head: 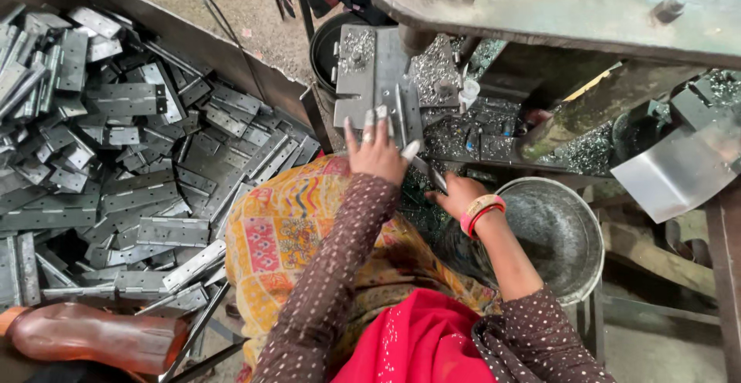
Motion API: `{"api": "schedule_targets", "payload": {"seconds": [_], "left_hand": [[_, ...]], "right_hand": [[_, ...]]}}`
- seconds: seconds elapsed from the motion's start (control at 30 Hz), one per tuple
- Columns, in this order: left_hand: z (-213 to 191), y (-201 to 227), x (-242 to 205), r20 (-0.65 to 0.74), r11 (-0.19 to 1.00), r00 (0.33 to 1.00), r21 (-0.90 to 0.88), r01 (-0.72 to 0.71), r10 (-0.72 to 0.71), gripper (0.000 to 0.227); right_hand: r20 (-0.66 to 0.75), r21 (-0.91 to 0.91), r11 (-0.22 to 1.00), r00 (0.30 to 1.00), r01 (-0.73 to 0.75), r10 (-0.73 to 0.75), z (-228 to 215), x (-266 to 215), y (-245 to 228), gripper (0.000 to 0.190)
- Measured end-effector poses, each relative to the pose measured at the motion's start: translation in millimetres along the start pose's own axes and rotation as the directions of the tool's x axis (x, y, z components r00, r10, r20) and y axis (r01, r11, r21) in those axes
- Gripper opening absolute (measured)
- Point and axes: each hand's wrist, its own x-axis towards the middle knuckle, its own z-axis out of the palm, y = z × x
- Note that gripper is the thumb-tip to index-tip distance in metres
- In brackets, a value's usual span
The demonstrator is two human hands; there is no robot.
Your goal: The person repeatedly picks up metal brackets from a pile, places them into a press machine, and operates the lever to process them. The finished brackets are then dropped into a container below.
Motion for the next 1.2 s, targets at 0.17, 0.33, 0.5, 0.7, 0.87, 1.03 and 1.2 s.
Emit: {"api": "schedule_targets", "payload": {"seconds": [0.17, 0.33, 0.5, 0.7, 0.87, 1.03, 1.2], "left_hand": [[5, 5, 23, -0.085, 0.999, 0.996, -0.053, 0.005, -0.009, 0.053], [-1, -1, 40, -0.036, 0.998, 0.999, -0.059, 0.004, -0.006, 0.040], [-1, -2, 42, -0.010, 0.999, 1.000, -0.047, -0.010, 0.009, 0.046], [2, -5, 40, -0.080, 0.999, 0.997, -0.054, -0.005, 0.000, 0.044], [5, -15, 36, -0.149, 0.992, 0.989, -0.127, -0.017, -0.002, 0.037], [10, -17, 43, -0.179, 0.996, 0.983, -0.075, -0.053, 0.039, 0.029], [18, -14, 64, -0.218, 0.999, 0.975, -0.005, -0.034, 0.032, 0.034]], "right_hand": [[-0.050, -0.006, 1.000, 0.999, 0.009, -0.009, 4, -7, 2, 0.056], [-0.045, -0.019, 1.000, 0.999, -0.005, 0.004, 6, -6, 0, 0.057], [-0.057, -0.027, 0.999, 0.997, 0.044, -0.045, 15, 2, 13, 0.059], [-0.109, 0.059, 0.998, 0.994, -0.020, 0.027, 91, 0, 30, 0.054], [-0.188, 0.105, 0.993, 0.981, 0.060, -0.039, 136, 1, 45, 0.048], [-0.056, 0.024, 1.000, 0.998, -0.018, 0.019, 88, 16, 40, 0.059], [-0.050, -0.063, 0.998, 0.998, 0.021, -0.024, 56, 13, 34, 0.059]]}}
